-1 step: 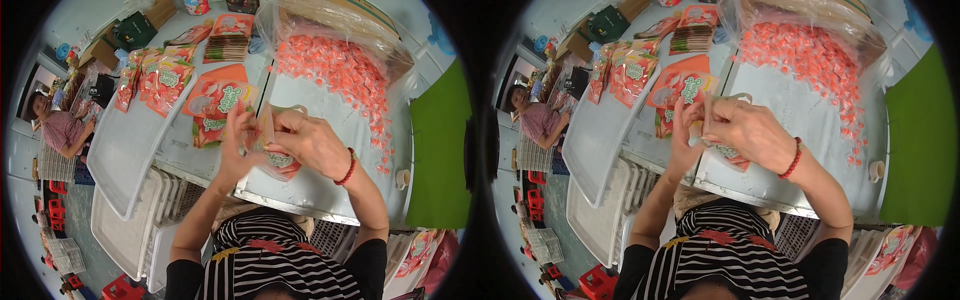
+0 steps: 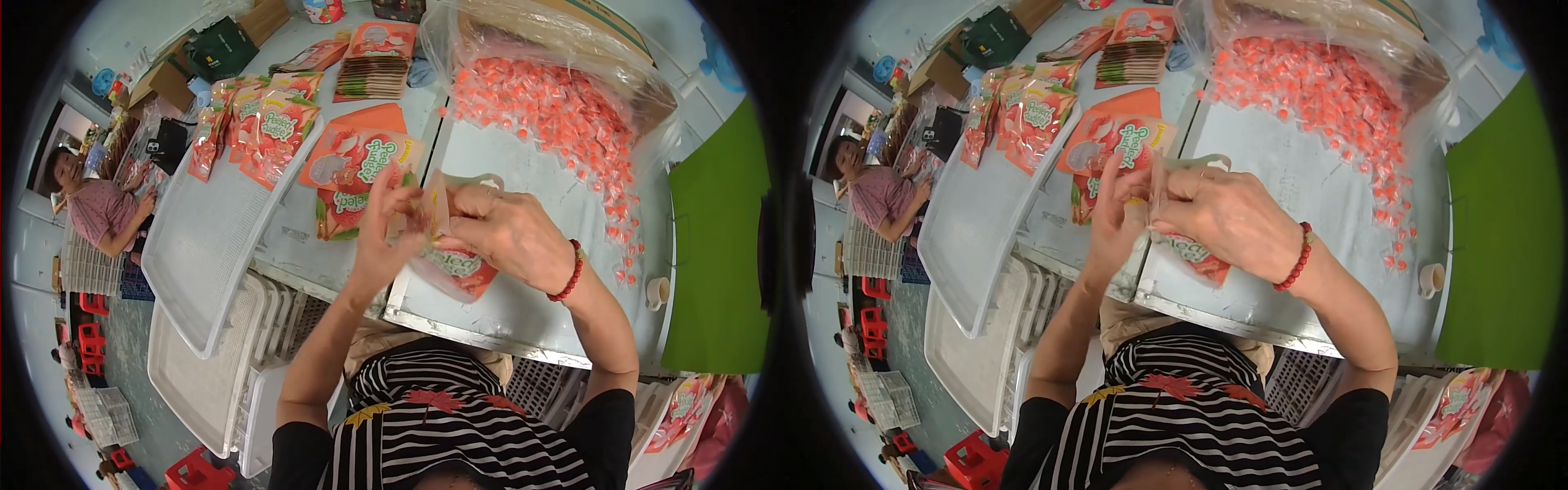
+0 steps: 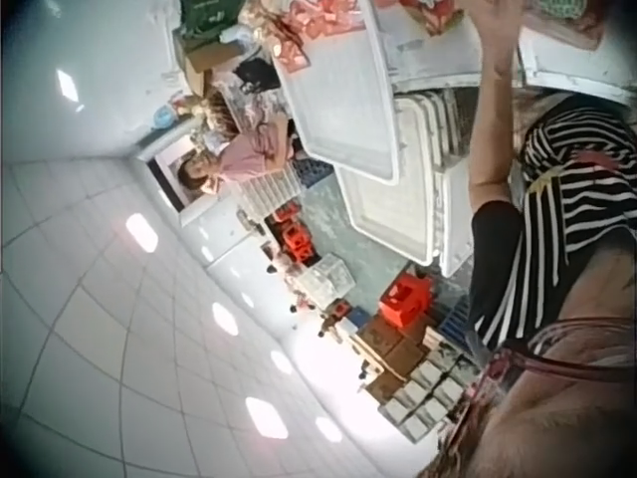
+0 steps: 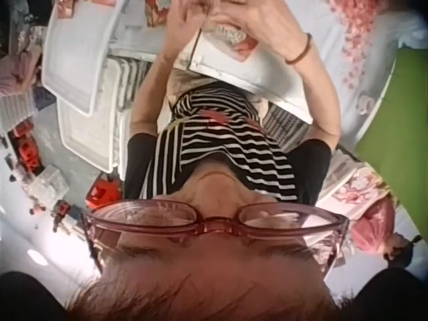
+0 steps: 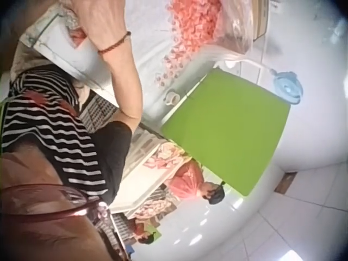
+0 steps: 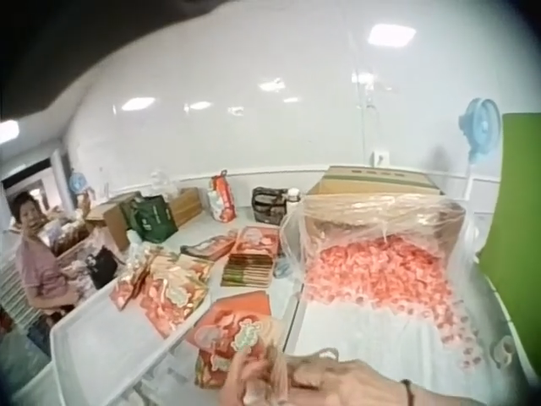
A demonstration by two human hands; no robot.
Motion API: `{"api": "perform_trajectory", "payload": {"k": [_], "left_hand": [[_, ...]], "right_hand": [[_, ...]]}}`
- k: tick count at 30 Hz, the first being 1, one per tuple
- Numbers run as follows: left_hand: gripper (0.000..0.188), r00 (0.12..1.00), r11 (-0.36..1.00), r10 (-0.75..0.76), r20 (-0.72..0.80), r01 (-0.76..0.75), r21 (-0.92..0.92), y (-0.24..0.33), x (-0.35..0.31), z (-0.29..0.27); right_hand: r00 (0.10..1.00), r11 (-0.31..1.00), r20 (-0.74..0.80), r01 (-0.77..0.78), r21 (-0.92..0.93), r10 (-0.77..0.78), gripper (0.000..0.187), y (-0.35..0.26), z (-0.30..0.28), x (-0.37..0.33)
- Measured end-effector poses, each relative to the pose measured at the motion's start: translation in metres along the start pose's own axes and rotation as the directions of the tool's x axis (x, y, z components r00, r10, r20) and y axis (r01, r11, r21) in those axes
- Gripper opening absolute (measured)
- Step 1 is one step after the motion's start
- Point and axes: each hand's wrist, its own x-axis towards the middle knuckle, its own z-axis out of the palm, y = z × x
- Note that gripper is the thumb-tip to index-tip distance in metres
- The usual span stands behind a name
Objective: The person is manually counting and putting small individually wrapped candies into larger plastic bags.
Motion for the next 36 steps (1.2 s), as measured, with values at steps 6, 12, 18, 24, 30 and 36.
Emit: {"api": "perform_trajectory", "payload": {"k": [6,12,18,24,30,36], "left_hand": [[0.015,0.979,0.985,-0.137,0.149,0.119,0.126,0.015,0.002,-0.014],[0.016,0.957,0.927,0.236,0.166,-0.273,0.257,0.029,-0.006,0.007],[0.024,0.992,0.978,0.116,-0.046,-0.106,0.181,0.03,-0.008,-0.01],[0.016,0.956,0.881,0.289,0.055,-0.288,0.375,0.038,-0.016,0.003],[0.017,0.945,0.903,0.326,-0.035,-0.301,0.306,0.028,-0.012,0.0],[0.018,0.935,0.883,0.353,-0.024,-0.324,0.341,0.038,-0.02,-0.012]], "right_hand": [[0.97,0.987,0.242,-0.054,0.154,0.015,0.016,-0.018,-0.008,0.007],[0.704,0.94,0.698,-0.311,0.139,0.129,0.045,-0.003,0.0,0.004],[0.981,0.997,0.192,-0.029,0.067,0.015,0.018,-0.043,-0.018,0.004],[0.768,0.937,0.624,-0.31,0.164,0.145,0.02,-0.009,0.002,-0.004],[0.862,0.959,0.48,-0.254,0.128,0.164,0.023,-0.026,0.008,-0.006],[0.999,0.954,-0.034,0.021,-0.3,-0.032,0.021,-0.054,0.006,-0.004]]}}
